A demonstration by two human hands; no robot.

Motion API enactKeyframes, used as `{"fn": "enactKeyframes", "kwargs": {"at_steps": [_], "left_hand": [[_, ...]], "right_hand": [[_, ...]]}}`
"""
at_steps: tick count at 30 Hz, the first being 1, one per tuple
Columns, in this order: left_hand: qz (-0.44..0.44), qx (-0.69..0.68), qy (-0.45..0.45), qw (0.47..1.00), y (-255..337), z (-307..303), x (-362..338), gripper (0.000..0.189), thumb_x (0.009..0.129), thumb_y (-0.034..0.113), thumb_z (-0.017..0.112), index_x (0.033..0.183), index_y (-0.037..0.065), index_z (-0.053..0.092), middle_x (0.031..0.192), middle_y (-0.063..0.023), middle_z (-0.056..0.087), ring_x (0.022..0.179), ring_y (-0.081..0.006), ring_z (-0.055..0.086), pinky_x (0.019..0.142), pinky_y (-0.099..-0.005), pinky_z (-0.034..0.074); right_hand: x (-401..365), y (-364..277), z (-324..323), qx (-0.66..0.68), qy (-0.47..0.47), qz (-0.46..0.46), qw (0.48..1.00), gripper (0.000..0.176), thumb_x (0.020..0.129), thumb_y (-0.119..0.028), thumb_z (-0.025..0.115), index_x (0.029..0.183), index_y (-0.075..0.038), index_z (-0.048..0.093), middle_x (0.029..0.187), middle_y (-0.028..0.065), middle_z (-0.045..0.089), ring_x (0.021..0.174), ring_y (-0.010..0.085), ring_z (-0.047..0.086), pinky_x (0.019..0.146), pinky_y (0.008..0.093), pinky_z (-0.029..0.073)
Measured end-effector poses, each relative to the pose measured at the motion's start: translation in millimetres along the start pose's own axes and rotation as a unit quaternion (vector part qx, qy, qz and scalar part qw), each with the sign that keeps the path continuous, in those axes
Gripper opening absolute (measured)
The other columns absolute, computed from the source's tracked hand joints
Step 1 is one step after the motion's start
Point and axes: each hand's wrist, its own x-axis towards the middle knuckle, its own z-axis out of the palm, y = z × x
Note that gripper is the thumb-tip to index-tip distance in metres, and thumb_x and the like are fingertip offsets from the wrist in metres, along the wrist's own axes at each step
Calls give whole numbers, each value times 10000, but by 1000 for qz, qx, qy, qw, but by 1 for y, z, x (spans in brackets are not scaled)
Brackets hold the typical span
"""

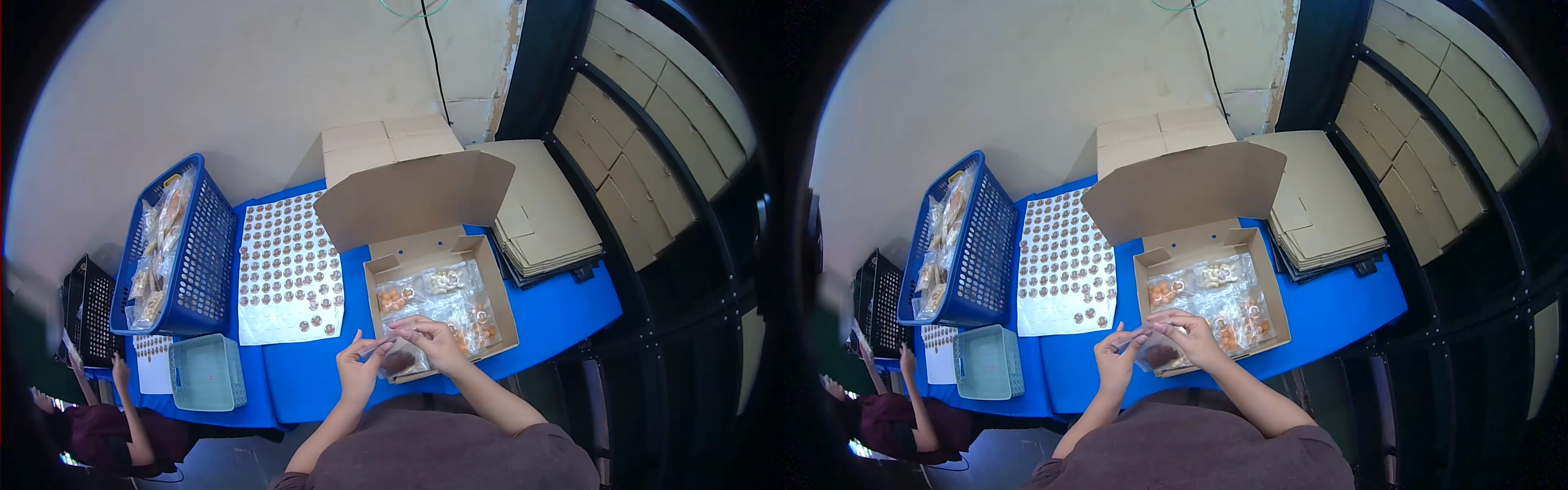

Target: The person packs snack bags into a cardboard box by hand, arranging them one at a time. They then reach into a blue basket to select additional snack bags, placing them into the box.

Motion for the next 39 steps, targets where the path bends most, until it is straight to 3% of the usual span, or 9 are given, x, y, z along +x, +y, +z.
{"fn": "enactKeyframes", "kwargs": {"at_steps": [7, 10, 13, 19, 21, 23, 27, 33, 39], "left_hand": [[-27, -67, -130, 989, 1, -8, 9, 325, 964, 231, 505, 1196, 27, 605, 1141, -121, 651, 1139, -168, 563, 1126, -441, 197], [-29, -195, -23, 980, 11, 4, 8, 451, 970, 286, 491, 1318, 0, 483, 1290, -150, 554, 1246, -207, 476, 1131, -401, 186], [30, -123, -94, 987, 3, -7, 8, 545, 974, 294, 482, 1412, 3, 337, 1412, -155, 424, 1304, -233, 403, 1129, -376, 188], [23, -256, -100, 961, 13, 23, -19, 633, 946, 192, 549, 1452, 3, 220, 1503, -143, 260, 1356, -249, 308, 1110, -376, 232], [16, -258, -52, 965, 12, 20, -18, 516, 923, 133, 580, 1378, -13, 383, 1401, -152, 430, 1287, -228, 414, 1068, -361, 311], [3, -150, -124, 981, 12, 7, -16, 375, 916, 81, 580, 1264, -38, 512, 1229, -154, 579, 1170, -205, 529, 998, -326, 406], [-54, -153, -115, 980, 11, 2, -11, 268, 933, 94, 555, 1169, -24, 602, 1127, -142, 643, 1044, -166, 599, 916, -301, 466], [-19, -99, -154, 983, 21, -12, -6, 303, 986, 138, 447, 1217, -5, 581, 1081, -138, 660, 1031, -177, 610, 901, -310, 479], [-36, -223, -155, 962, 14, -1, 0, 316, 975, 145, 471, 1244, -5, 545, 1156, -141, 625, 1046, -230, 618, 933, -333, 465]], "right_hand": [[-7, -14, -10, -11, -3, -35, 999, 282, 959, -203, 505, 1028, 7, 679, 1092, 113, 636, 1048, 187, 575, 918, 330, 434], [-17, -13, -7, 20, 149, -57, 987, 304, 960, -217, 513, 1026, 35, 669, 1144, 131, 616, 1080, 191, 557, 922, 332, 432], [-17, -24, -4, -75, 187, -140, 969, 289, 957, -224, 515, 1092, -20, 670, 1222, 143, 564, 1156, 224, 505, 958, 353, 408], [-22, -23, 11, -341, 6, -224, 913, 345, 913, -288, 546, 1225, -164, 626, 1386, 158, 394, 1266, 285, 350, 1036, 388, 313], [-21, -28, 19, -372, 30, -219, 902, 401, 861, -256, 621, 1247, -148, 605, 1386, 158, 377, 1285, 307, 323, 1049, 407, 284], [-17, -31, 32, -149, 179, -136, 963, 469, 782, -194, 705, 1239, -159, 605, 1371, 163, 383, 1292, 311, 315, 1054, 434, 259], [-15, -15, 9, -290, 62, -75, 952, 279, 682, -160, 771, 958, -141, 728, 1293, 71, 493, 1266, 286, 330, 1066, 422, 238], [-13, -23, 7, -171, 24, -24, 985, 116, 816, -208, 691, 871, -117, 738, 1217, 58, 559, 1243, 255, 356, 1061, 418, 248], [-15, -19, -11, -67, -29, 20, 997, 299, 947, -296, 516, 1025, -64, 687, 1189, 71, 581, 1194, 212, 426, 1051, 364, 278]]}}
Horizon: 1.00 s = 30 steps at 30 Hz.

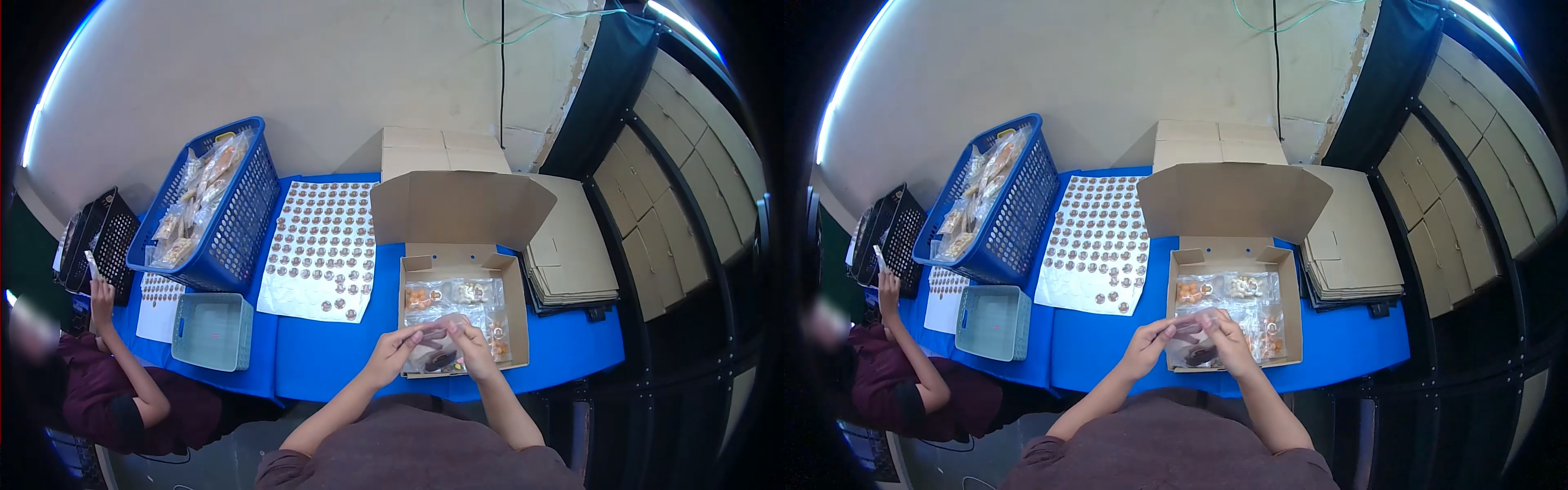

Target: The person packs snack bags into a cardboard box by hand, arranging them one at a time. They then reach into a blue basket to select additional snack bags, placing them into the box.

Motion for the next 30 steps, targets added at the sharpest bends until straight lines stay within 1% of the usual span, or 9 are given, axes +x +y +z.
{"fn": "enactKeyframes", "kwargs": {"at_steps": [1, 4, 7, 10, 13, 18, 21, 26, 30], "left_hand": [[0, -1, 0, 1000, -3, 6, 3, 316, 975, 145, 471, 1244, -5, 545, 1156, -141, 625, 1046, -230, 618, 933, -333, 465], [48, -121, 16, 991, -14, 14, 13, 296, 944, 128, 538, 1201, -19, 549, 1163, -135, 616, 1076, -221, 601, 944, -340, 459], [2, 145, -35, 989, -17, 11, 14, 319, 891, 144, 633, 1160, -9, 553, 1052, -113, 647, 1030, -167, 593, 916, -329, 469], [-92, 11, 7, 996, -38, 7, 16, 319, 900, 169, 625, 1149, -19, 554, 1009, -95, 654, 983, -148, 593, 872, -298, 475], [-25, 94, 59, 994, -56, 2, 15, 325, 939, 202, 570, 1173, -22, 537, 1055, -91, 633, 983, -133, 583, 845, -277, 479], [-27, 47, 110, 992, -68, -1, 14, 328, 984, 249, 487, 1172, -17, 524, 1089, -87, 608, 993, -115, 566, 863, -270, 465], [-24, 48, 144, 988, -73, -3, 12, 316, 987, 263, 480, 1150, -1, 540, 1064, -72, 608, 962, -105, 559, 837, -258, 464], [31, 74, 189, 979, -67, -14, 13, 296, 978, 263, 503, 1108, 3, 558, 997, -62, 626, 912, -98, 572, 784, -248, 475], [6, 32, 248, 968, -66, -15, 12, 271, 964, 255, 533, 1044, 3, 593, 890, -38, 641, 757, -67, 595, 652, -226, 497]], "right_hand": [[1, 6, -2, 93, -4, 46, 995, 356, 979, -316, 459, 1091, -42, 657, 1207, 77, 574, 1183, 200, 446, 1046, 346, 290], [6, 9, -1, 199, 24, 44, 979, 429, 1007, -333, 387, 1185, 3, 586, 1236, 90, 559, 1186, 191, 464, 1038, 322, 310], [5, 6, 1, 250, 85, 23, 964, 495, 1011, -367, 345, 1262, 31, 496, 1247, 117, 556, 1201, 210, 479, 1042, 346, 323], [7, 17, 3, 315, 91, 27, 944, 518, 998, -363, 395, 1349, 18, 405, 1276, 118, 531, 1204, 222, 476, 1032, 355, 344], [0, 43, 9, 86, 80, 76, 990, 488, 932, -207, 576, 1335, 25, 427, 1251, 101, 547, 1154, 163, 504, 961, 302, 416], [2, 45, 18, 146, 69, 100, 982, 337, 925, -176, 583, 1191, 30, 570, 1079, 59, 629, 996, 121, 570, 886, 265, 446], [12, 56, 18, 116, 130, 108, 979, 274, 921, -191, 587, 1077, 32, 618, 920, 27, 637, 840, 86, 565, 746, 239, 455], [34, 51, 21, 99, 40, 87, 990, 258, 911, -193, 603, 1040, 29, 628, 848, 34, 634, 752, 86, 561, 693, 243, 450], [36, 50, 29, 29, 15, 53, 998, 224, 874, -151, 655, 1031, 7, 629, 834, 48, 634, 733, 104, 591, 679, 245, 464]]}}
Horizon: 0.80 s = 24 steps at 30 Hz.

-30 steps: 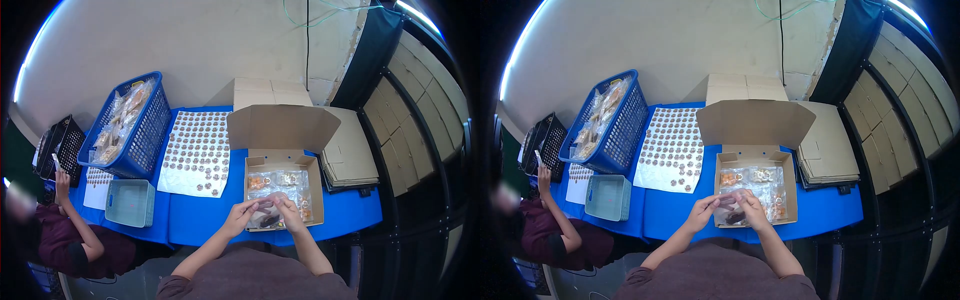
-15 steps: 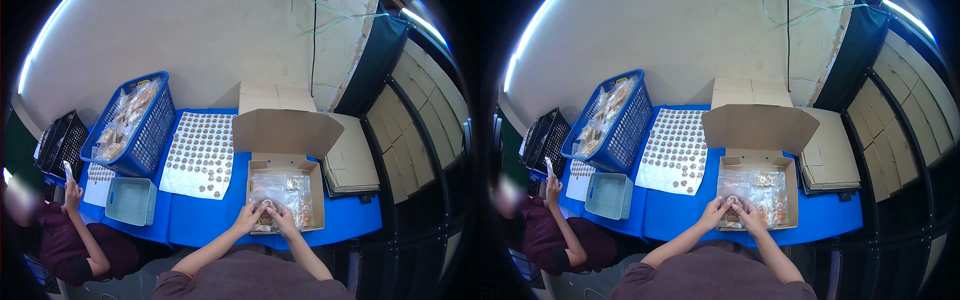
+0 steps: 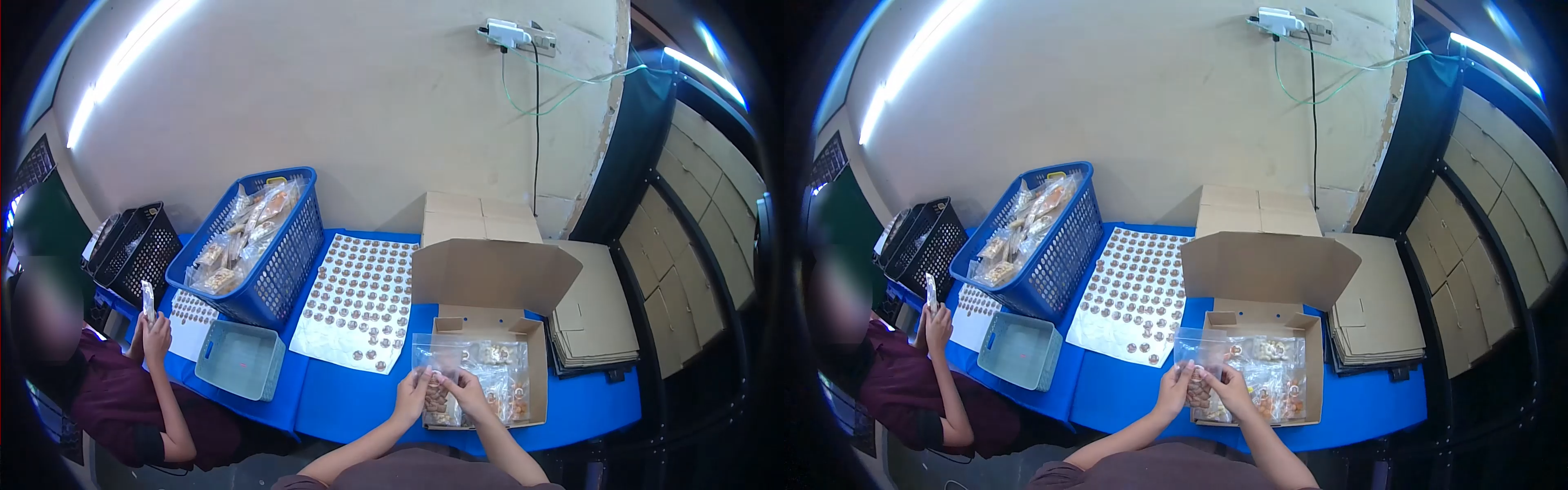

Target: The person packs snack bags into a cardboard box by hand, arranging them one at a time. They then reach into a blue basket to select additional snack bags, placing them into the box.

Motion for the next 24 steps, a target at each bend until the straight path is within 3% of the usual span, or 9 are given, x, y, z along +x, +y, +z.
{"fn": "enactKeyframes", "kwargs": {"at_steps": [3, 5, 6, 8, 12, 14, 15, 20, 24], "left_hand": [[7, 0, 13, 1000, 4, -6, -1, 275, 943, 253, 570, 1043, -1, 597, 820, -46, 637, 707, -60, 590, 626, -228, 496], [-60, 161, -133, 976, 36, -3, -14, 324, 910, 303, 611, 1043, 7, 600, 736, -71, 653, 649, -115, 603, 631, -274, 488], [-60, 156, -129, 977, 38, 0, -19, 324, 910, 303, 611, 1043, 7, 600, 736, -71, 653, 649, -115, 603, 631, -274, 488], [21, 228, -192, 954, 39, 5, -27, 371, 850, 282, 696, 1100, 27, 596, 679, -53, 615, 639, -80, 594, 597, -258, 498], [7, 191, -148, 970, 42, 3, -30, 475, 819, 278, 728, 1181, 41, 533, 954, -125, 649, 912, -156, 629, 773, -297, 499], [34, 108, -87, 990, 16, 0, -18, 449, 842, 247, 702, 1190, 45, 504, 1118, -141, 609, 1062, -189, 583, 902, -329, 460], [41, 40, -113, 992, 40, -1, -16, 291, 879, 197, 653, 1097, 34, 551, 1236, -151, 567, 1180, -214, 523, 990, -349, 405], [166, 118, -74, 976, 45, -14, 3, 198, 934, 171, 567, 995, -11, 616, 1380, -138, 468, 1305, -230, 405, 1060, -354, 328], [76, 67, -115, 988, 46, -27, 5, 330, 991, 233, 452, 1185, 2, 585, 1389, -123, 460, 1303, -221, 401, 1071, -345, 312]], "right_hand": [[-2, -10, 3, 64, 19, 33, 997, 181, 853, -130, 672, 978, -6, 631, 843, 44, 642, 804, 113, 601, 702, 257, 477], [2, -9, -1, 134, 82, 40, 987, 180, 844, -127, 679, 971, -9, 631, 849, 45, 645, 803, 117, 603, 709, 262, 482], [2, -10, -5, 203, 148, 48, 967, 180, 835, -124, 686, 964, -12, 630, 855, 45, 647, 802, 120, 605, 716, 267, 487], [-1, -20, -16, 232, 127, 51, 963, 192, 814, -126, 704, 955, -15, 635, 870, 48, 651, 811, 127, 607, 747, 275, 489], [0, -22, -26, 130, 110, -8, 985, 176, 787, -114, 723, 898, 10, 665, 866, 64, 662, 807, 138, 611, 770, 281, 475], [-9, -21, -26, 43, 57, -1, 997, 204, 805, -149, 719, 874, 41, 689, 860, 87, 682, 791, 135, 617, 783, 280, 482], [-10, -19, -24, 17, 19, -10, 1000, 239, 826, -169, 698, 915, 53, 692, 873, 108, 691, 775, 140, 616, 771, 280, 476], [-8, -12, -13, 16, -38, -26, 999, 296, 904, -208, 601, 1048, 41, 672, 976, 115, 692, 841, 148, 616, 794, 289, 462], [-12, -26, -12, -32, -21, -2, 999, 362, 959, -267, 497, 1056, 37, 668, 939, 67, 688, 834, 110, 524, 798, 273, 383]]}}
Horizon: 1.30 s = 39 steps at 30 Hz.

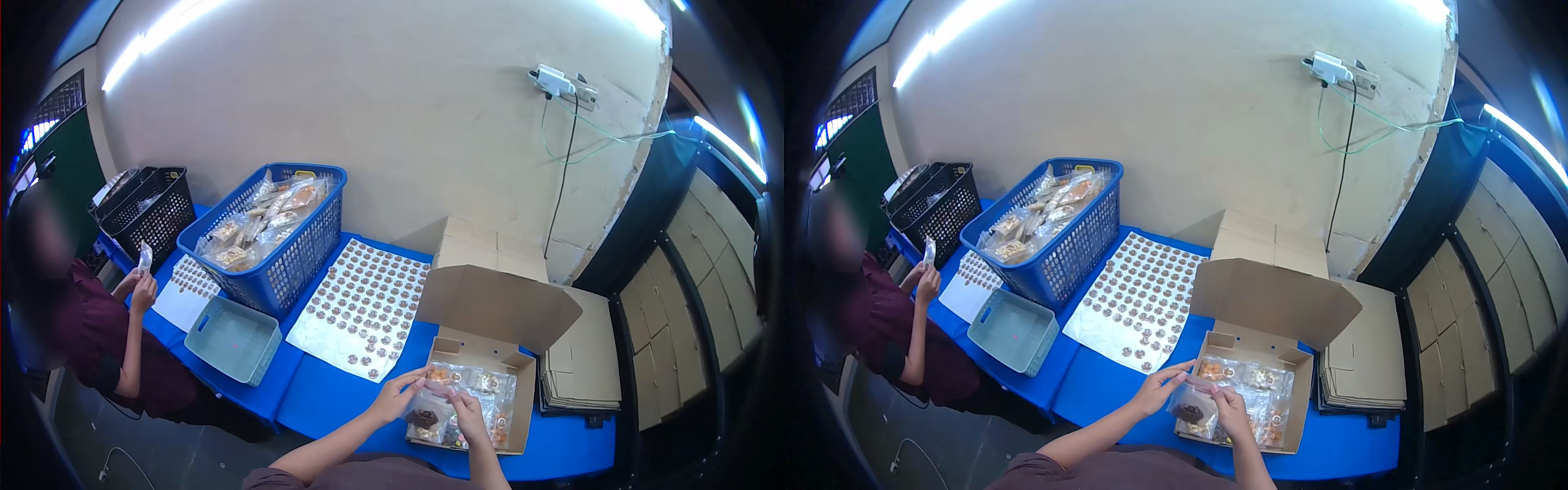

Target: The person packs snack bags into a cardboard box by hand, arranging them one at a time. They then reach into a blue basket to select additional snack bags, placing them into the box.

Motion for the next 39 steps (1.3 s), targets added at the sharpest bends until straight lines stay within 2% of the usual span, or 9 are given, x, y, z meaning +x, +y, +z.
{"fn": "enactKeyframes", "kwargs": {"at_steps": [2, 9, 18, 22, 24, 26, 31, 37, 39], "left_hand": [[19, 4, 20, 1000, -6, -1, 0, 352, 1005, 254, 410, 1189, 5, 578, 1377, -114, 469, 1279, -219, 422, 1073, -351, 313], [-61, -17, 116, 991, -20, -36, -2, 533, 1026, 386, 240, 1021, 23, 630, 1130, -94, 631, 1009, -184, 577, 935, -321, 395], [-73, -32, 154, 985, -29, -33, -13, 588, 1005, 463, 219, 942, 43, 626, 1096, -113, 641, 925, -178, 596, 848, -313, 422], [-38, -66, 248, 966, -33, -60, -11, 569, 989, 511, 245, 1016, 56, 585, 1159, -116, 590, 1041, -203, 556, 887, -343, 408], [-32, -59, 277, 959, -27, -72, -12, 534, 991, 490, 263, 1045, 57, 571, 1187, -116, 569, 1066, -207, 537, 904, -355, 400], [-27, -49, 310, 949, -26, -81, -11, 501, 993, 469, 282, 1074, 58, 557, 1215, -115, 548, 1091, -211, 518, 922, -366, 393], [-8, -11, 475, 880, -34, -111, -16, 352, 990, 322, 343, 1161, 58, 503, 1240, -75, 499, 1144, -230, 470, 953, -386, 371], [14, 13, 499, 866, -27, -126, -30, 321, 992, 302, 339, 1125, 73, 521, 1277, -72, 449, 1145, -222, 457, 952, -369, 368], [10, -5, 512, 859, -33, -133, -39, 313, 988, 297, 334, 1104, 80, 527, 1250, -71, 479, 1124, -216, 468, 936, -361, 376]], "right_hand": [[0, -7, -3, -207, 58, -60, 975, 362, 966, -285, 488, 1065, 10, 674, 895, 70, 682, 797, 106, 521, 767, 270, 384], [47, 17, -91, 128, 399, -123, 900, 412, 985, -320, 451, 1084, 46, 613, 1068, 134, 642, 1003, 194, 602, 873, 316, 461], [72, 43, -141, 281, 334, -101, 894, 380, 972, -252, 488, 1242, 15, 482, 1223, 116, 551, 1148, 213, 514, 947, 419, 436], [56, 87, -134, 192, 470, 21, 861, 554, 821, -164, 644, 1315, -107, 401, 1352, 144, 355, 1186, 289, 421, 970, 448, 359], [42, 106, -124, -216, 584, 66, 780, 631, 753, -117, 672, 1315, -107, 385, 1347, 184, 306, 1208, 343, 362, 1023, 467, 276], [30, 102, -112, -246, 566, 8, 787, 589, 730, -104, 662, 1273, -98, 433, 1277, 205, 354, 1219, 374, 319, 1051, 461, 221], [33, 80, -89, -449, 241, -133, 850, 462, 786, -154, 659, 1230, -115, 537, 1323, 245, 383, 1270, 409, 313, 1060, 511, 240], [47, 102, -94, -575, 97, -15, 812, 426, 897, -324, 533, 1309, -219, 523, 1493, 182, 258, 1357, 427, 222, 1081, 545, 219], [46, 112, -97, -577, 154, 2, 802, 418, 908, -338, 508, 1304, -207, 531, 1490, 178, 272, 1343, 437, 241, 1078, 546, 212]]}}
